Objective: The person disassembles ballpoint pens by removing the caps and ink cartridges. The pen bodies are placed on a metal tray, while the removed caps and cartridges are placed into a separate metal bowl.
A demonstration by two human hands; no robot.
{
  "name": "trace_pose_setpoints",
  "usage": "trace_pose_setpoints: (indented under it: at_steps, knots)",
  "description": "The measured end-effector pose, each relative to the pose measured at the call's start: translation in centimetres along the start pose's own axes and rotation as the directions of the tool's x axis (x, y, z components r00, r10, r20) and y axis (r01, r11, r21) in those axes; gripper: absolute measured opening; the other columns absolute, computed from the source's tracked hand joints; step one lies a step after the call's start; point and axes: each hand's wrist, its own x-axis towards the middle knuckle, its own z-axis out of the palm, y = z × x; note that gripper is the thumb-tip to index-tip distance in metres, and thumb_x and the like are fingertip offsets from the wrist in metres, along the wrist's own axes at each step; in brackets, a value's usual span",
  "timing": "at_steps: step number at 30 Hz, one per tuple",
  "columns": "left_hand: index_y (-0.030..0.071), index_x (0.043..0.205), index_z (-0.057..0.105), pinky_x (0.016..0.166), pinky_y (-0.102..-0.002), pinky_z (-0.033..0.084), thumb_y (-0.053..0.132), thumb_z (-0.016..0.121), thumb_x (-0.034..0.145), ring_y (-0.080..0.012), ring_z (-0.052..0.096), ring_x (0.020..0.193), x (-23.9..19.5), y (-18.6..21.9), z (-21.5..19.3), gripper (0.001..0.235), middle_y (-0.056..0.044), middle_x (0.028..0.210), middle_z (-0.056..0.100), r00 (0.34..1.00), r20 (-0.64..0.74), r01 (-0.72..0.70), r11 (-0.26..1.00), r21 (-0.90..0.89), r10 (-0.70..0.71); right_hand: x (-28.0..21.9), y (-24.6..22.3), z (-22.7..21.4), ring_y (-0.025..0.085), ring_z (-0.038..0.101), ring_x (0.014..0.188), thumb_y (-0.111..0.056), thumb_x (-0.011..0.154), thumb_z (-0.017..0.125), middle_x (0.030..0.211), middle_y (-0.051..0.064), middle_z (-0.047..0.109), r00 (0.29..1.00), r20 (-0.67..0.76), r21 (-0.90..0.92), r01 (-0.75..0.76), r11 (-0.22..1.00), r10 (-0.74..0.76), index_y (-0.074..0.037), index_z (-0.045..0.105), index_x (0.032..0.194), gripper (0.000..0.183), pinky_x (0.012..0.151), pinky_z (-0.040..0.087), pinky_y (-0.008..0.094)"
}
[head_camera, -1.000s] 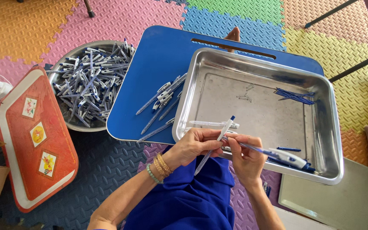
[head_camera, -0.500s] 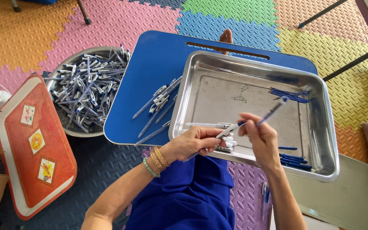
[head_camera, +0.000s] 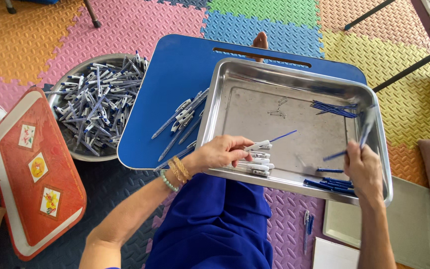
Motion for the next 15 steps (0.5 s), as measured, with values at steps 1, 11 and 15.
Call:
trace_pose_setpoints:
  at_steps: [1, 11, 15]
  knots:
    - [0.006, 0.149, 0.067, 0.07, -0.025, 0.057, 0.015, 0.064, 0.106, -0.0077, 0.069, 0.069, 0.5, 0.0, -0.3, 0.044, 0.002, 0.109, 0.086, 1.0, -0.016, 0.024, 0.997, 0.07, -0.023, -0.1, 0.9, -1.1, 0.023, 0.056, 0.062, -0.045, 0.125, 0.045, 0.075, 0.011, 0.063, 0.998, 0.014, -0.315, -0.051, 0.948, 0.058, -0.005, 0.064, 0.093, 0.055, 0.053, 0.046, 0.043]
    - [0.006, 0.136, 0.076, 0.065, -0.022, 0.059, 0.01, 0.065, 0.1, -0.0118, 0.078, 0.068, 5.0, 1.6, -0.8, 0.039, -0.008, 0.102, 0.087, 0.999, 0.012, -0.054, 0.998, 0.027, 0.053, -1.2, -2.5, 5.1, 0.004, 0.04, 0.05, -0.033, 0.119, 0.066, 0.076, 0.0, 0.055, 0.989, 0.067, 0.41, 0.09, 0.908, -0.128, 0.0, 0.073, 0.132, 0.037, 0.042, 0.036, 0.022]
    - [0.009, 0.134, 0.079, 0.063, -0.021, 0.062, 0.013, 0.064, 0.102, -0.0135, 0.081, 0.07, 7.4, 1.0, -1.8, 0.035, -0.01, 0.1, 0.088, 1.0, 0.024, -0.016, 0.978, 0.21, 0.011, 2.1, -2.1, 8.0, 0.001, 0.035, 0.042, -0.022, 0.116, 0.07, 0.084, 0.008, 0.065, 0.978, 0.172, 0.664, -0.027, 0.747, -0.117, 0.001, 0.075, 0.114, 0.023, 0.037, 0.031, 0.017]
